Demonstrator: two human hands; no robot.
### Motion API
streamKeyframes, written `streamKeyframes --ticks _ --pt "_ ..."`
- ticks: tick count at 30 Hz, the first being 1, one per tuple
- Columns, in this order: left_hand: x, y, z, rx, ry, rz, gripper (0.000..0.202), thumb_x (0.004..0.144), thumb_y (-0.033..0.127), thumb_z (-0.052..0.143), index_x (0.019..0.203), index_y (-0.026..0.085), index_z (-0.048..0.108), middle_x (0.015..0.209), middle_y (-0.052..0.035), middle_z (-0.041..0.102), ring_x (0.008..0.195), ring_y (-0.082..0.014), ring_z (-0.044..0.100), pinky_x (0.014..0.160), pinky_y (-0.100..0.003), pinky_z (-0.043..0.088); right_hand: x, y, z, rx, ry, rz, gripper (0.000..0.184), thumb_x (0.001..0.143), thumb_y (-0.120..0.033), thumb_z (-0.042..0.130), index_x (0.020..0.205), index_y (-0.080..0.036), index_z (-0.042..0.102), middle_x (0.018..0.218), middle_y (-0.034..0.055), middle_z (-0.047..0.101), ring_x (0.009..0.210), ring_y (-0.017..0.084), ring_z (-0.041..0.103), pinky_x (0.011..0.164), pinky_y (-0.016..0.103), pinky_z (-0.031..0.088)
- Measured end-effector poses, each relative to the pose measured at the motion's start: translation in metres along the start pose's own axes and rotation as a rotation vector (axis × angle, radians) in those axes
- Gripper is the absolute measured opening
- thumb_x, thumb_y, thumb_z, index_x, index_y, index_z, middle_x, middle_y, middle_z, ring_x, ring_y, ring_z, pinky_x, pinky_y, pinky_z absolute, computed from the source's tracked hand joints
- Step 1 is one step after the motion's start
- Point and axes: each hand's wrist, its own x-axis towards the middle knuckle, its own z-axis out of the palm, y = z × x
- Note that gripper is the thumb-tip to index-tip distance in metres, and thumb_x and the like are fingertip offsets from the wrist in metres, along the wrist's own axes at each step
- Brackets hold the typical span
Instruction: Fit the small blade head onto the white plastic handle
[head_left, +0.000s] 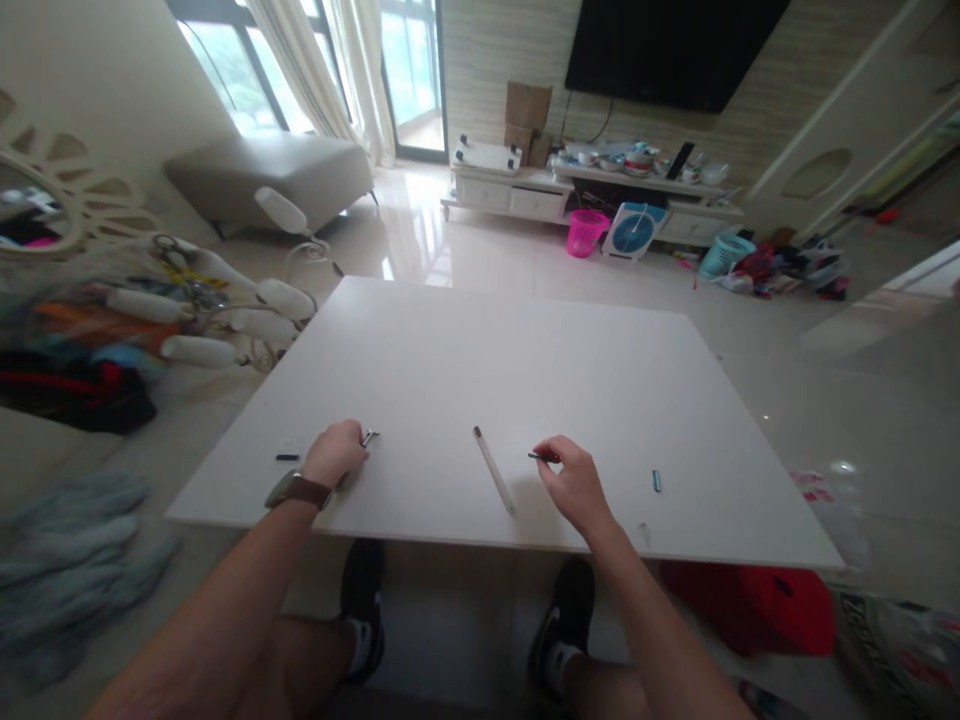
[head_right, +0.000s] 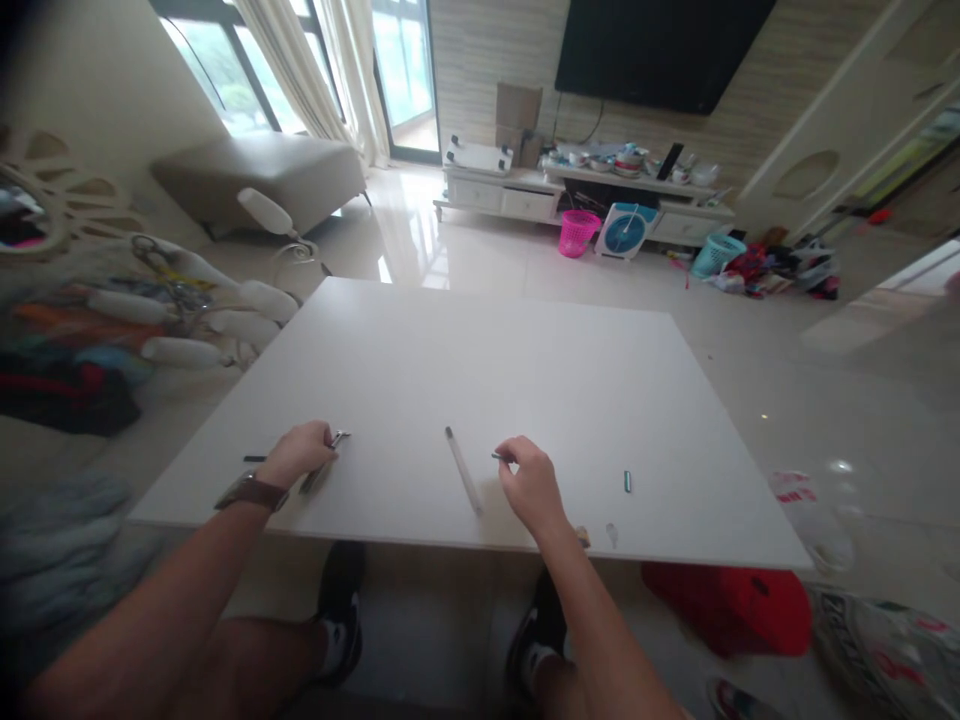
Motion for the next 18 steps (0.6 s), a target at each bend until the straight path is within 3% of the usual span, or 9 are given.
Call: streamKeyframes --ticks 5,7,9,12,15,17,18 --pt "-0.003 -0.029 -0.006 0.008 0.026 -0.074 0.026 0.073 0.028 0.065 0.095 0.014 0.064 0.096 -0.0162 0.07 0.092 -0.0308 0.067 0.07 -0.032 0.046 0.006 -0.011 0.009 0.017 -0.016 -0.009 0.015 0.079 -0.01 0.056 0.083 -0.02 0.067 0.083 0.0032 0.069 0.078 0.017 0.063 0.075 0.031 0.048" --pt "-0.011 -0.021 -0.012 -0.007 0.117 -0.036 0.035 0.074 0.029 0.066 0.103 0.011 0.061 0.103 -0.0193 0.068 0.095 -0.0314 0.065 0.075 -0.034 0.048 0.008 -0.016 0.013 0.04 -0.011 -0.006 0.013 0.08 -0.011 0.057 0.084 -0.02 0.067 0.083 0.0035 0.07 0.078 0.017 0.063 0.075 0.031 0.049" --pt "-0.024 0.003 -0.018 -0.143 0.209 0.091 0.033 0.078 0.028 0.062 0.106 0.012 0.06 0.105 -0.0178 0.068 0.096 -0.0283 0.065 0.082 -0.035 0.048 0.01 -0.022 0.019 0.079 -0.015 0.003 0.011 0.08 -0.014 0.058 0.082 -0.02 0.067 0.082 0.0035 0.07 0.077 0.018 0.063 0.075 0.031 0.049" --pt "-0.05 0.055 -0.025 -0.628 -0.003 0.256 0.024 0.086 0.035 0.053 0.099 0.016 0.062 0.089 -0.0098 0.07 0.081 -0.0218 0.065 0.077 -0.034 0.051 0.013 -0.033 0.032 0.221 -0.035 0.084 0.004 0.079 -0.02 0.064 0.077 -0.019 0.068 0.077 0.0033 0.069 0.073 0.017 0.064 0.072 0.031 0.05" --pt "-0.076 0.105 -0.028 -1.156 -0.342 0.411 0.034 0.086 0.041 0.059 0.109 0.017 0.062 0.099 -0.0097 0.071 0.088 -0.0204 0.068 0.079 -0.033 0.053 0.015 -0.043 0.046 0.419 -0.057 0.225 0.009 0.076 -0.027 0.072 0.077 -0.019 0.068 0.074 0.0031 0.069 0.069 0.018 0.064 0.067 0.03 0.05" --pt "-0.087 0.128 -0.029 -1.322 -0.465 0.442 0.036 0.084 0.045 0.063 0.107 0.017 0.065 0.097 -0.0086 0.071 0.085 -0.0191 0.068 0.078 -0.033 0.053 0.017 -0.05 0.051 0.478 -0.073 0.261 0.013 0.075 -0.03 0.073 0.079 -0.018 0.068 0.074 0.0031 0.07 0.069 0.018 0.064 0.066 0.03 0.05" --pt "-0.09 0.135 -0.029 -1.35 -0.474 0.461 0.034 0.082 0.045 0.067 0.101 0.016 0.068 0.092 -0.0077 0.071 0.082 -0.0178 0.067 0.077 -0.032 0.053 0.018 -0.052 0.053 0.486 -0.079 0.259 0.014 0.076 -0.031 0.074 0.08 -0.018 0.068 0.075 0.0032 0.07 0.07 0.018 0.064 0.067 0.03 0.05"
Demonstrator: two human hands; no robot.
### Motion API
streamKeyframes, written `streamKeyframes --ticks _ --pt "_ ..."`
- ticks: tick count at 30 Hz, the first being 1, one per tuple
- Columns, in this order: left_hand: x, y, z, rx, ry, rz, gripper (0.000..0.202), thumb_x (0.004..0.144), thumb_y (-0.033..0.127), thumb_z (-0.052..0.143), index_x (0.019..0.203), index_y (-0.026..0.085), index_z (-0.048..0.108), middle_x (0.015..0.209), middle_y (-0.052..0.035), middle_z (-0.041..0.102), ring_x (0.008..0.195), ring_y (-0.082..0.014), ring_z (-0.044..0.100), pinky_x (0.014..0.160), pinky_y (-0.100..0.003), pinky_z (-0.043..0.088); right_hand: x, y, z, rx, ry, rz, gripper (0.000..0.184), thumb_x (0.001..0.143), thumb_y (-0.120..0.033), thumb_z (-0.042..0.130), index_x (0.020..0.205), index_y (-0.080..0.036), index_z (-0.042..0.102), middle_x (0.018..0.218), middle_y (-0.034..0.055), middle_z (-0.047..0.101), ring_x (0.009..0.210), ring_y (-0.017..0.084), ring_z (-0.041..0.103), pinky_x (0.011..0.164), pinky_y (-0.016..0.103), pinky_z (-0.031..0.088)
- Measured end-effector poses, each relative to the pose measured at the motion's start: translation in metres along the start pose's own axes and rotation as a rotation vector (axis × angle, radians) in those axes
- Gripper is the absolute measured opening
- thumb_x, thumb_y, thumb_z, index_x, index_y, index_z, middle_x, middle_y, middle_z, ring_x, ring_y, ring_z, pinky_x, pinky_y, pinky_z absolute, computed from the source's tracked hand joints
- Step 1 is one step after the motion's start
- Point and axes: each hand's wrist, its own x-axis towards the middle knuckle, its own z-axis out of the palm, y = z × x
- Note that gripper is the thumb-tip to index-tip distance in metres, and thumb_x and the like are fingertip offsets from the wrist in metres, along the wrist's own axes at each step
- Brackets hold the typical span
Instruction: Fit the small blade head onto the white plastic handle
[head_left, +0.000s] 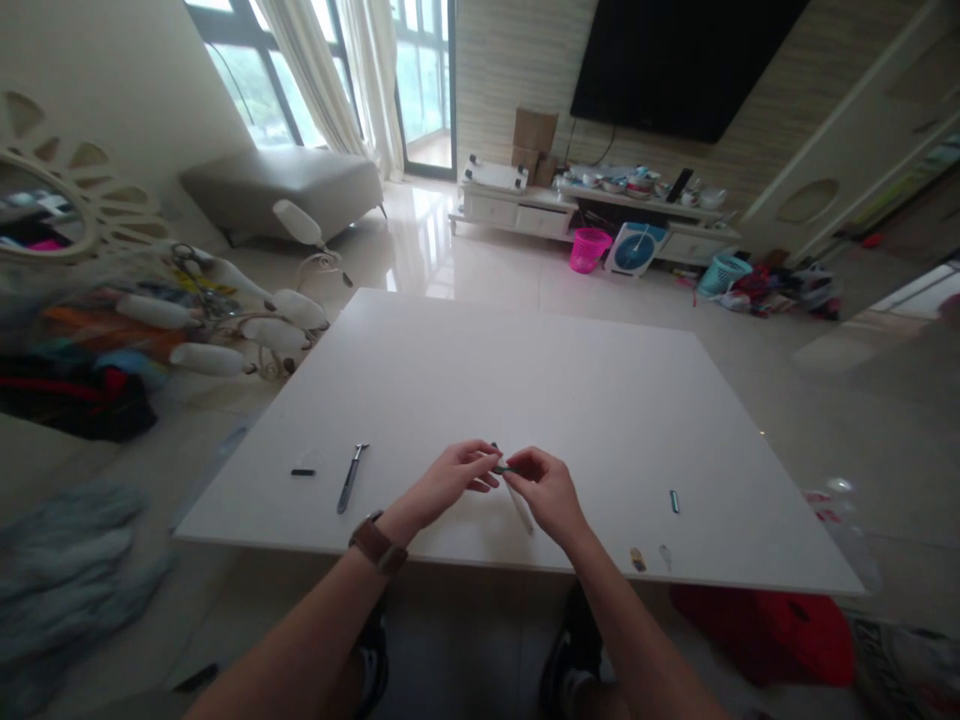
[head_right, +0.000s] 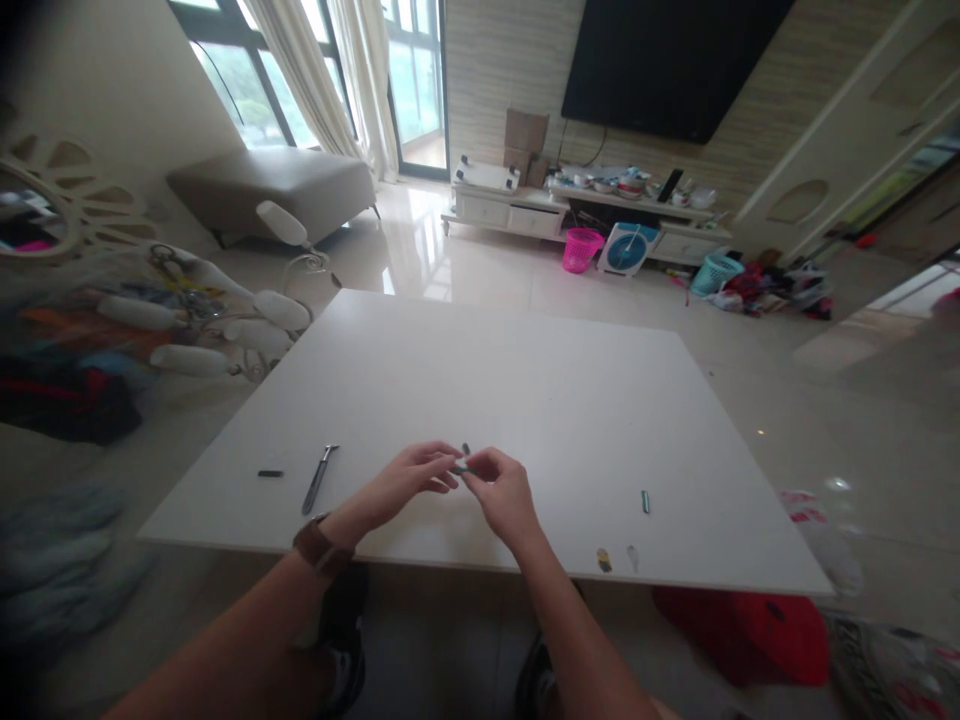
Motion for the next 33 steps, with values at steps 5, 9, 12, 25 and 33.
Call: streamKeyframes --ticks 5,9,12,25,33 --pt "0.016 0.003 0.004 -0.053 0.108 0.076 0.026 0.071 0.036 0.079 0.079 0.012 0.073 0.073 -0.0055 0.069 0.07 -0.0138 0.061 0.071 -0.027 0.048 0.014 -0.008 -0.002 0.105 0.024 -0.009 0.029 0.073 -0.036 0.077 0.092 -0.02 0.064 0.086 0.004 0.07 0.076 0.018 0.066 0.073 0.031 0.053" --pt "0.026 0.0 -0.005 -0.289 0.229 0.053 0.031 0.068 0.034 0.083 0.09 0.013 0.075 0.085 -0.0075 0.073 0.077 -0.0142 0.063 0.079 -0.029 0.05 0.025 0.01 -0.003 -0.243 -0.033 -0.01 0.035 0.071 -0.031 0.078 0.1 -0.021 0.06 0.094 0.005 0.068 0.082 0.019 0.064 0.075 0.032 0.052" --pt "0.029 -0.003 -0.01 -0.426 0.256 0.003 0.034 0.068 0.031 0.085 0.095 0.014 0.076 0.094 -0.0085 0.073 0.077 -0.0112 0.061 0.08 -0.027 0.049 0.022 0.038 0.002 -0.668 -0.125 0.029 0.029 0.071 -0.025 0.077 0.093 -0.02 0.059 0.094 0.0069 0.066 0.085 0.021 0.061 0.078 0.032 0.047" --pt "0.013 0.003 0.005 -0.559 0.287 0.024 0.014 0.077 0.011 0.075 0.09 0.01 0.067 0.09 -0.0089 0.072 0.083 -0.0158 0.071 0.089 -0.032 0.055 -0.01 0.033 -0.02 -0.801 -0.02 -0.04 0.016 0.091 -0.012 0.043 0.099 -0.021 0.053 0.083 0.0044 0.065 0.073 0.018 0.058 0.063 0.026 0.032" --pt "0.0 0.0 0.024 -0.295 0.388 0.054 0.015 0.073 0.018 0.076 0.083 0.009 0.071 0.08 -0.0097 0.072 0.073 -0.0156 0.069 0.079 -0.031 0.055 -0.045 -0.02 -0.049 -0.67 0.148 -0.169 0.033 0.101 -0.042 0.037 0.09 -0.025 0.063 0.069 0.0 0.063 0.061 0.017 0.056 0.057 0.026 0.029"
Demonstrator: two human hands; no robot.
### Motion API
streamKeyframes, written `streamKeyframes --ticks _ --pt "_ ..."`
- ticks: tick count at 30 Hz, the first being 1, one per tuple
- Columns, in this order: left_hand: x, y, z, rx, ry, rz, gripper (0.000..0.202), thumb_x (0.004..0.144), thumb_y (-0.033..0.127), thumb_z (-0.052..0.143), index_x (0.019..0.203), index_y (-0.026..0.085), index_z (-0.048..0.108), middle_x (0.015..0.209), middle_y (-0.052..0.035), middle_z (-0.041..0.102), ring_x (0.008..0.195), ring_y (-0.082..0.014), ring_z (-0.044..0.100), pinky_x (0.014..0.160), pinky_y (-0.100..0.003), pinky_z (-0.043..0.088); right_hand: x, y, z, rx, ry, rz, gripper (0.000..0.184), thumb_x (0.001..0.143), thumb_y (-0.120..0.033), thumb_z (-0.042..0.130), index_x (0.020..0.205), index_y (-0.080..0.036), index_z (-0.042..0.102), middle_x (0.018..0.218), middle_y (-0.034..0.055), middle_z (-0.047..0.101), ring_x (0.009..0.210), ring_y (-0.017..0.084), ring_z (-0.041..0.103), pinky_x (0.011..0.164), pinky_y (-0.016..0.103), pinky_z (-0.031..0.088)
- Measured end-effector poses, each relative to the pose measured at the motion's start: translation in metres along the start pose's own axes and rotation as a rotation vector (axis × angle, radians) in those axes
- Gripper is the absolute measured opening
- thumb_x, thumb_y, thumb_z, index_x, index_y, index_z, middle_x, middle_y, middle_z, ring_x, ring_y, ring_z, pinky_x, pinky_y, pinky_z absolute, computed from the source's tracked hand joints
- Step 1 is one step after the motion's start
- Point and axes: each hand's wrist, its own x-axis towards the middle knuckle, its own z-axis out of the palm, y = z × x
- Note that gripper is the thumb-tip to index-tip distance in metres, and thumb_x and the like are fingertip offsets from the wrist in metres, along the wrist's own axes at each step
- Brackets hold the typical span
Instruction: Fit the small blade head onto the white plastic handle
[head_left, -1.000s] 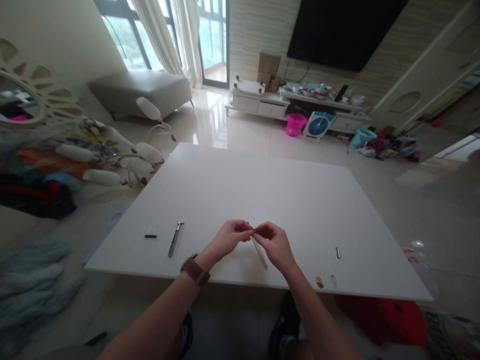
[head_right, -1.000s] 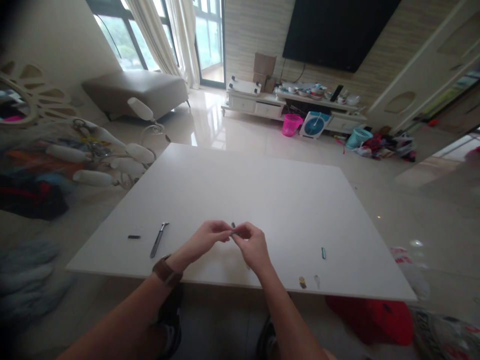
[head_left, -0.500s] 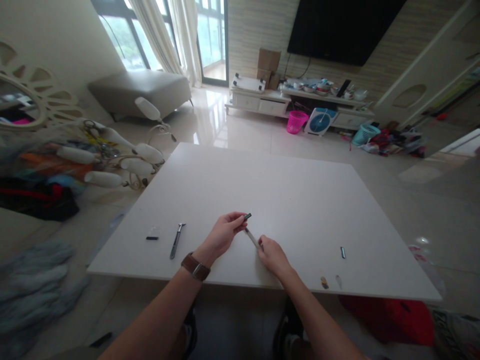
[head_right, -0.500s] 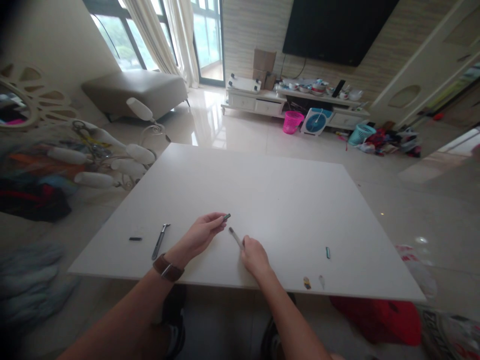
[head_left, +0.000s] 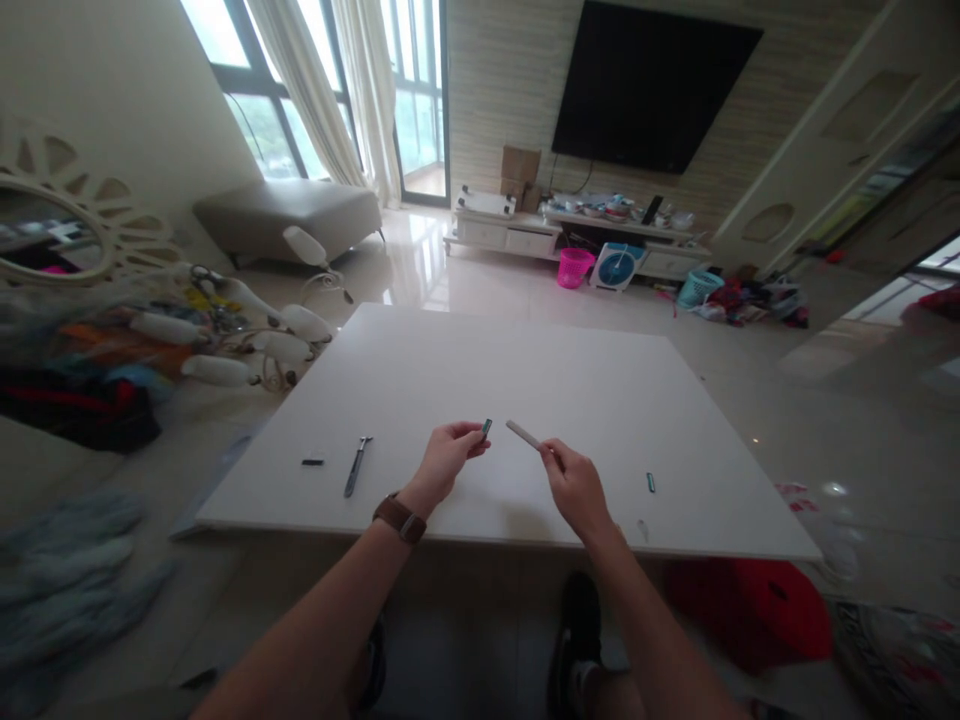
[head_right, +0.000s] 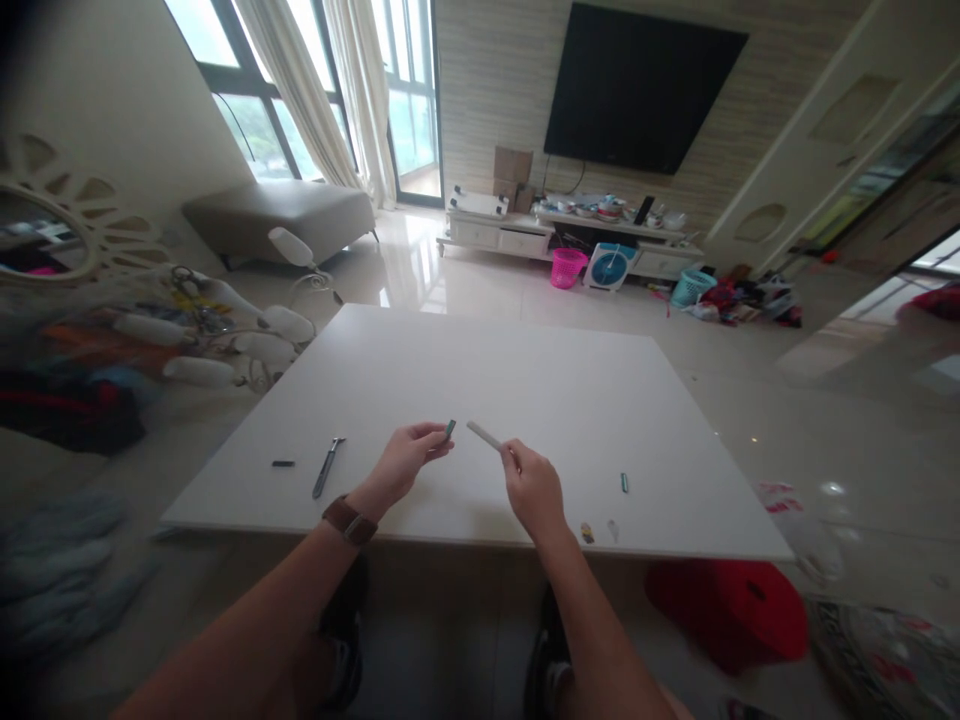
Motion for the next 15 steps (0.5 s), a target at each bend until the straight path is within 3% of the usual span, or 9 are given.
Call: streamKeyframes --ticks 4,9,13,15 --pt "0.0 -0.004 0.005 0.149 -0.059 0.022 0.016 0.071 0.023 0.075 0.08 0.01 0.074 0.072 -0.0074 0.07 0.067 -0.0136 0.064 0.07 -0.027 0.051 -0.002 0.001 0.001 -0.05 -0.01 -0.082 0.029 0.101 -0.039 0.041 0.092 -0.027 0.067 0.076 0.0011 0.069 0.066 0.017 0.059 0.058 0.026 0.03" --pt "0.014 -0.009 0.008 0.204 -0.077 0.014 0.014 0.068 0.023 0.074 0.077 0.012 0.074 0.07 -0.0069 0.07 0.066 -0.014 0.063 0.066 -0.026 0.049 0.015 0.012 0.003 -0.23 0.127 0.032 0.029 0.101 -0.036 0.043 0.091 -0.027 0.069 0.081 0.0036 0.071 0.065 0.017 0.059 0.055 0.028 0.023" --pt "0.029 -0.009 0.01 0.189 -0.088 -0.011 0.014 0.07 0.022 0.072 0.079 0.012 0.074 0.072 -0.0076 0.071 0.068 -0.0146 0.065 0.066 -0.026 0.048 0.033 0.019 0.005 -0.151 -0.037 -0.041 0.027 0.1 -0.038 0.045 0.094 -0.03 0.07 0.078 0.0019 0.071 0.067 0.017 0.06 0.056 0.027 0.026" --pt "0.037 -0.008 0.011 0.188 -0.086 -0.021 0.012 0.07 0.022 0.072 0.077 0.012 0.074 0.071 -0.0077 0.07 0.067 -0.0147 0.064 0.065 -0.026 0.047 0.041 0.022 0.006 -0.197 0.005 0.025 0.029 0.1 -0.037 0.045 0.091 -0.029 0.071 0.075 0.0028 0.07 0.063 0.017 0.058 0.054 0.028 0.024"
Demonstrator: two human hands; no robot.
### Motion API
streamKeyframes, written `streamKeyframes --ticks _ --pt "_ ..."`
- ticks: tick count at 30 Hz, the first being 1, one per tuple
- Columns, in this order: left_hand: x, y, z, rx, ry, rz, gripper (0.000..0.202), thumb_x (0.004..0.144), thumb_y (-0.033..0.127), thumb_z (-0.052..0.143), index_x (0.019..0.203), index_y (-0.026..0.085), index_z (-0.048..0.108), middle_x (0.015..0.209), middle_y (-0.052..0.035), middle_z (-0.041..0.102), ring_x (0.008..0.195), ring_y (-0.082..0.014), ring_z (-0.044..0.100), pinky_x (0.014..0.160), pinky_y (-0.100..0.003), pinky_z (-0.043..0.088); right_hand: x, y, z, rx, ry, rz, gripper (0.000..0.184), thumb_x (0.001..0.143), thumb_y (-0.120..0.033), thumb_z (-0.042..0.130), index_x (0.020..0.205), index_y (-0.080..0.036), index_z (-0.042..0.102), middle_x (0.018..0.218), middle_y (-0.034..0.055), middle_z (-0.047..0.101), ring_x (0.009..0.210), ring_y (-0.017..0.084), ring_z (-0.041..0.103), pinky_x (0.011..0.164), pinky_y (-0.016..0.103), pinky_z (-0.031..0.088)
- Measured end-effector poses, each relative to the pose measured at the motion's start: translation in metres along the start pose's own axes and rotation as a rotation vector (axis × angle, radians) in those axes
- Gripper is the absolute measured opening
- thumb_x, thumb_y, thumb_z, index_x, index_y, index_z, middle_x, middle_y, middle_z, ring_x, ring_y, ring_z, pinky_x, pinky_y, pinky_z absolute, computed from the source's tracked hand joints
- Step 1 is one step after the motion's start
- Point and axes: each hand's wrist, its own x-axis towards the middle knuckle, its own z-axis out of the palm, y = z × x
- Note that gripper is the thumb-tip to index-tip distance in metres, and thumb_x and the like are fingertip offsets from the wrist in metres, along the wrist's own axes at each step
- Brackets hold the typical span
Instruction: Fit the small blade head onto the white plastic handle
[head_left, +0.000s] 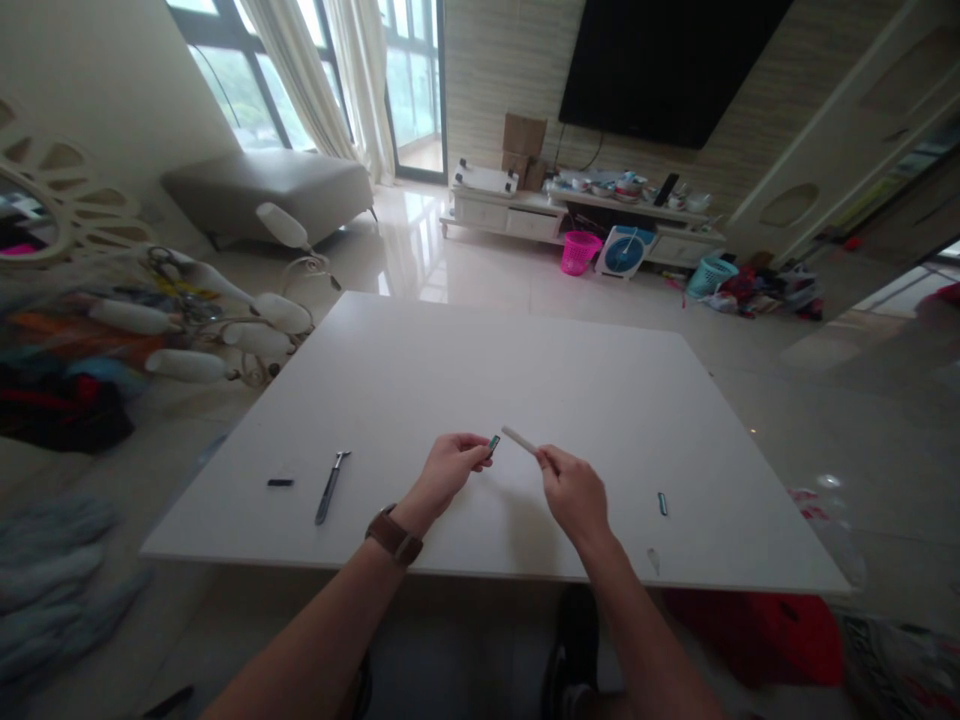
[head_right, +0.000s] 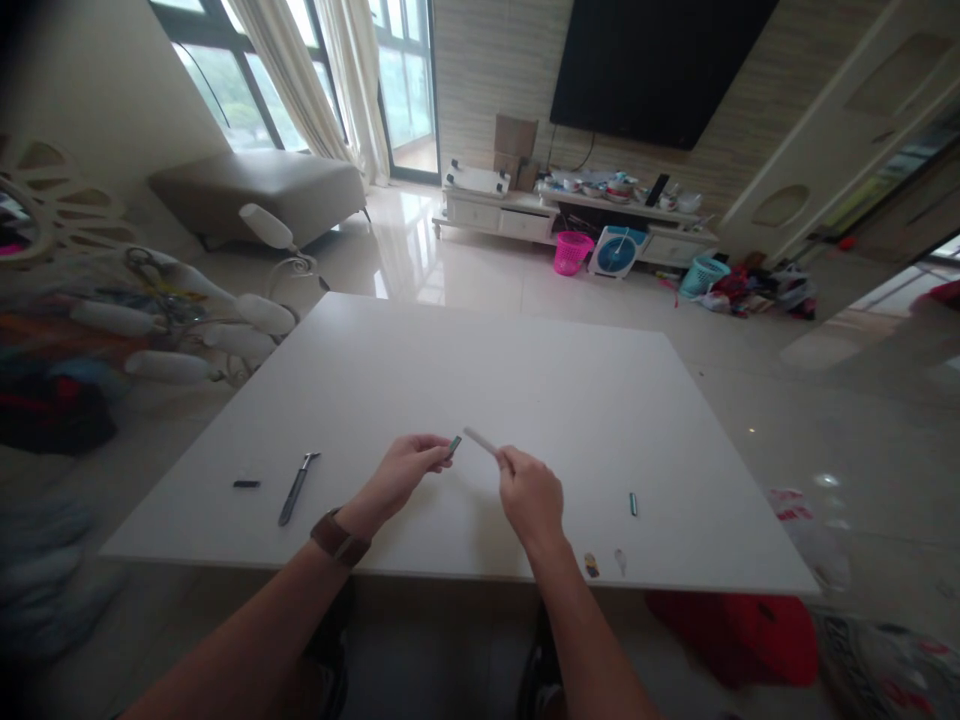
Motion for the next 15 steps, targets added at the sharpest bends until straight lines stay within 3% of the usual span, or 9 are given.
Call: streamKeyframes --ticks 2,6,8,10,13,15 --pt "0.006 0.001 0.0 -0.003 0.008 -0.016 0.011 0.07 0.022 0.073 0.076 0.012 0.074 0.07 -0.0078 0.07 0.066 -0.0148 0.064 0.063 -0.026 0.047 0.006 0.003 0.001 -0.015 0.054 0.051 0.03 0.1 -0.037 0.044 0.09 -0.028 0.071 0.076 0.0036 0.07 0.063 0.018 0.058 0.054 0.028 0.024" --pt "0.014 -0.001 0.0 -0.019 -0.009 -0.027 0.013 0.071 0.023 0.073 0.078 0.013 0.074 0.071 -0.0078 0.07 0.067 -0.015 0.064 0.065 -0.026 0.047 0.01 0.008 0.004 0.039 -0.042 -0.052 0.026 0.098 -0.037 0.048 0.09 -0.029 0.071 0.079 0.0024 0.072 0.067 0.018 0.06 0.056 0.028 0.027" --pt "0.015 -0.003 -0.001 -0.023 0.002 -0.036 0.011 0.07 0.022 0.074 0.076 0.013 0.073 0.07 -0.0071 0.07 0.067 -0.0148 0.064 0.065 -0.026 0.047 0.01 0.009 0.006 -0.01 0.009 0.002 0.026 0.098 -0.035 0.047 0.089 -0.028 0.07 0.078 0.0029 0.071 0.065 0.018 0.058 0.055 0.029 0.025" --pt "0.014 -0.004 -0.001 -0.021 0.013 -0.039 0.01 0.069 0.021 0.074 0.074 0.014 0.073 0.069 -0.0068 0.069 0.067 -0.0145 0.064 0.066 -0.026 0.047 0.008 0.009 0.007 -0.008 0.019 0.003 0.027 0.099 -0.035 0.045 0.093 -0.028 0.07 0.08 0.0032 0.072 0.066 0.018 0.059 0.056 0.028 0.026" --pt "0.009 -0.004 0.0 -0.008 -0.011 -0.023 0.01 0.07 0.021 0.072 0.075 0.013 0.073 0.07 -0.0071 0.07 0.067 -0.0146 0.064 0.066 -0.026 0.047 0.002 0.009 0.005 0.016 -0.068 -0.074 0.026 0.1 -0.037 0.046 0.094 -0.029 0.071 0.082 0.0032 0.072 0.069 0.018 0.06 0.057 0.028 0.027" --pt "0.002 -0.002 0.001 0.006 -0.026 -0.011 0.01 0.071 0.02 0.071 0.076 0.013 0.074 0.07 -0.007 0.07 0.067 -0.0146 0.063 0.066 -0.026 0.047 -0.003 0.008 0.003 -0.037 -0.02 -0.016 0.028 0.1 -0.037 0.045 0.092 -0.028 0.071 0.081 0.0042 0.072 0.067 0.019 0.059 0.056 0.028 0.026"
